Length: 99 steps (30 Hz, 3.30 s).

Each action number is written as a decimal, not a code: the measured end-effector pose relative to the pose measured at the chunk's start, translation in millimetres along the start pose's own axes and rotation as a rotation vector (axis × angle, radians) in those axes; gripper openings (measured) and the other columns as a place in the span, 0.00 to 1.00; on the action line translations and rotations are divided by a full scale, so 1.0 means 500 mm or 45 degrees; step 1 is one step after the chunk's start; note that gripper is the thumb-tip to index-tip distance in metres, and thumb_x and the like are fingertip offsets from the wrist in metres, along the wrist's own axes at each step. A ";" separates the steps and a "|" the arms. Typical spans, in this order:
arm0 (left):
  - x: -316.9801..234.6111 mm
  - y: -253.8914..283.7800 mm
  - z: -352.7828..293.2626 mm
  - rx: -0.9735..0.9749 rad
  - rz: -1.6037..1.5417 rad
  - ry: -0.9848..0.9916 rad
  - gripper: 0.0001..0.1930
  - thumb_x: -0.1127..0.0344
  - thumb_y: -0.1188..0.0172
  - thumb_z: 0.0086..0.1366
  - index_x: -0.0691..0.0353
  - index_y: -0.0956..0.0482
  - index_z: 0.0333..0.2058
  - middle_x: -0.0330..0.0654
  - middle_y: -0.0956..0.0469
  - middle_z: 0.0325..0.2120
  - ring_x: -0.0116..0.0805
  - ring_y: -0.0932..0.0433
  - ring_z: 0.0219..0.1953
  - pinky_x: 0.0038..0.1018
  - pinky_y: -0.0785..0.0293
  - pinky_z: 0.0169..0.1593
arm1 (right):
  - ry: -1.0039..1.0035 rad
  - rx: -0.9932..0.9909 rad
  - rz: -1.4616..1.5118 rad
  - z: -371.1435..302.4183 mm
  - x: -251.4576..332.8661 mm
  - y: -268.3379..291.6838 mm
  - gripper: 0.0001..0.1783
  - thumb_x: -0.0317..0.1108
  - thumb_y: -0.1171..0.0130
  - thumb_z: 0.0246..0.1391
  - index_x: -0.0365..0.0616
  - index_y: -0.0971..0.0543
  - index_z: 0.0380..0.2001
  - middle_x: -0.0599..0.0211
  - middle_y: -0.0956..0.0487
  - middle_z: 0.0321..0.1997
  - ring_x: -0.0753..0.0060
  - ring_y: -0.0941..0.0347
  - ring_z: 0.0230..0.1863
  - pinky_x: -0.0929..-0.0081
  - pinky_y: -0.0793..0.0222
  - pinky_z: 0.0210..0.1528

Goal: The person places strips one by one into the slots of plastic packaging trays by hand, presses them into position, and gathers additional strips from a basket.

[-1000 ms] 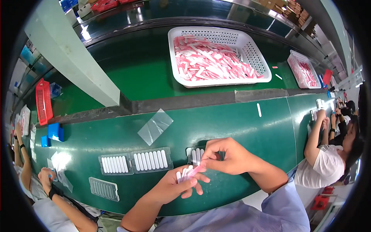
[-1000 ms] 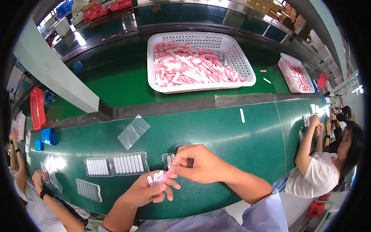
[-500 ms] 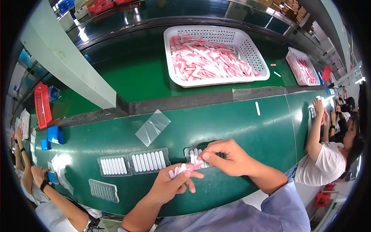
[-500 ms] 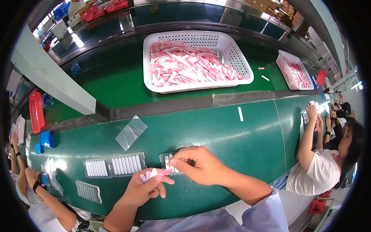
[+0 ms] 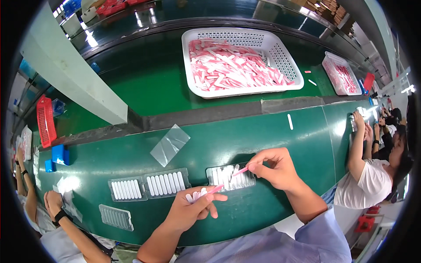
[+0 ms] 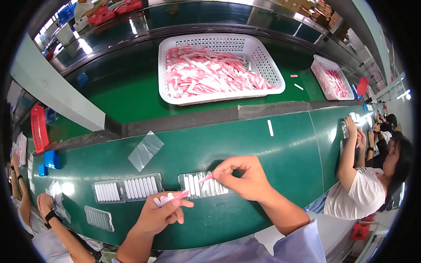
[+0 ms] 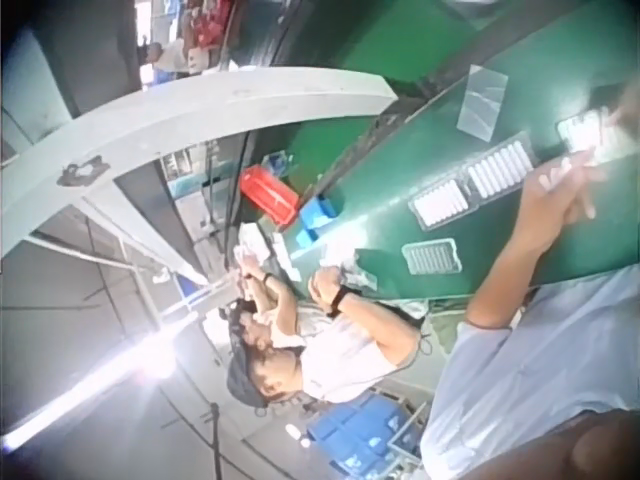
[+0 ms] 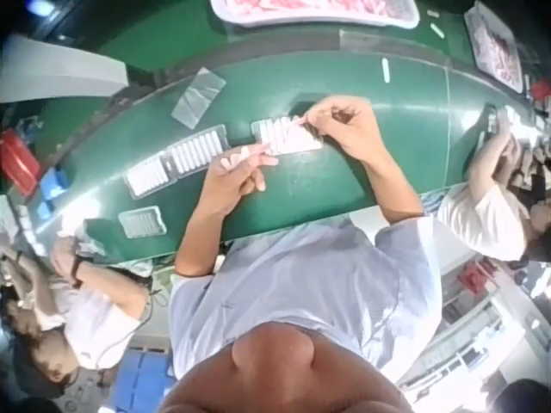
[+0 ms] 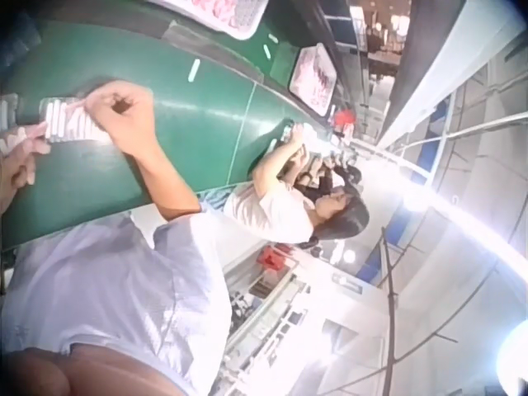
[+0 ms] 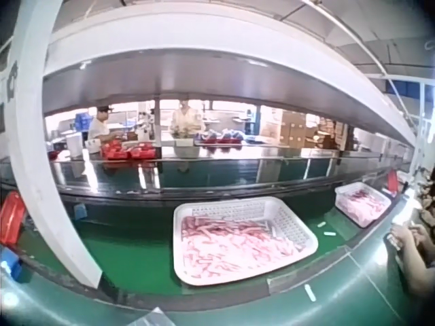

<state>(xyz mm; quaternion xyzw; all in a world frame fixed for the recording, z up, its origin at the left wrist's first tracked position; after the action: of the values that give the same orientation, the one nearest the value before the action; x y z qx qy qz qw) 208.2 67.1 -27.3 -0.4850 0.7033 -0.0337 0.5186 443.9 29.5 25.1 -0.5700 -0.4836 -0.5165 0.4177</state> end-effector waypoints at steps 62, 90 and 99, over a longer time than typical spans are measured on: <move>0.016 -0.013 0.004 0.103 -0.019 0.045 0.15 0.71 0.47 0.75 0.72 0.24 0.57 0.54 0.15 0.44 0.27 0.19 0.25 0.18 0.43 0.20 | 0.522 0.325 -0.538 -0.018 0.041 -0.112 0.04 0.31 0.30 0.56 0.47 0.14 0.36 0.77 0.21 0.22 0.79 0.27 0.24 0.75 0.35 0.38; 0.023 -0.017 0.001 0.308 -0.470 0.116 0.10 0.74 0.50 0.68 0.60 0.26 0.47 0.41 0.28 0.28 0.31 0.30 0.26 0.26 0.41 0.26 | 0.556 0.326 -1.034 0.028 -0.012 -0.018 0.32 0.42 0.27 0.47 0.48 0.23 0.57 0.65 0.26 0.47 0.60 0.32 0.50 0.62 0.45 0.56; 0.016 -0.022 -0.011 0.210 -0.045 0.183 0.12 0.70 0.43 0.69 0.57 0.29 0.50 0.30 0.37 0.20 0.19 0.42 0.21 0.21 0.49 0.24 | 0.609 0.225 -0.915 0.014 0.016 -0.029 0.30 0.39 0.26 0.44 0.48 0.21 0.53 0.66 0.26 0.48 0.58 0.32 0.51 0.59 0.44 0.57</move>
<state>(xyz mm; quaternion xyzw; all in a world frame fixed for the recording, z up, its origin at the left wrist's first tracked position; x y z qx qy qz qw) 211.3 53.0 -24.3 -0.4492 0.7249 -0.1354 0.5044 430.8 40.2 31.8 -0.1919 -0.5833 -0.7030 0.3589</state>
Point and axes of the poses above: each hand's wrist, its own z-axis towards the middle knuckle, its own y-axis out of the back of the hand, x = y × z, the point moved 6 cm from there along z, towards the middle knuckle
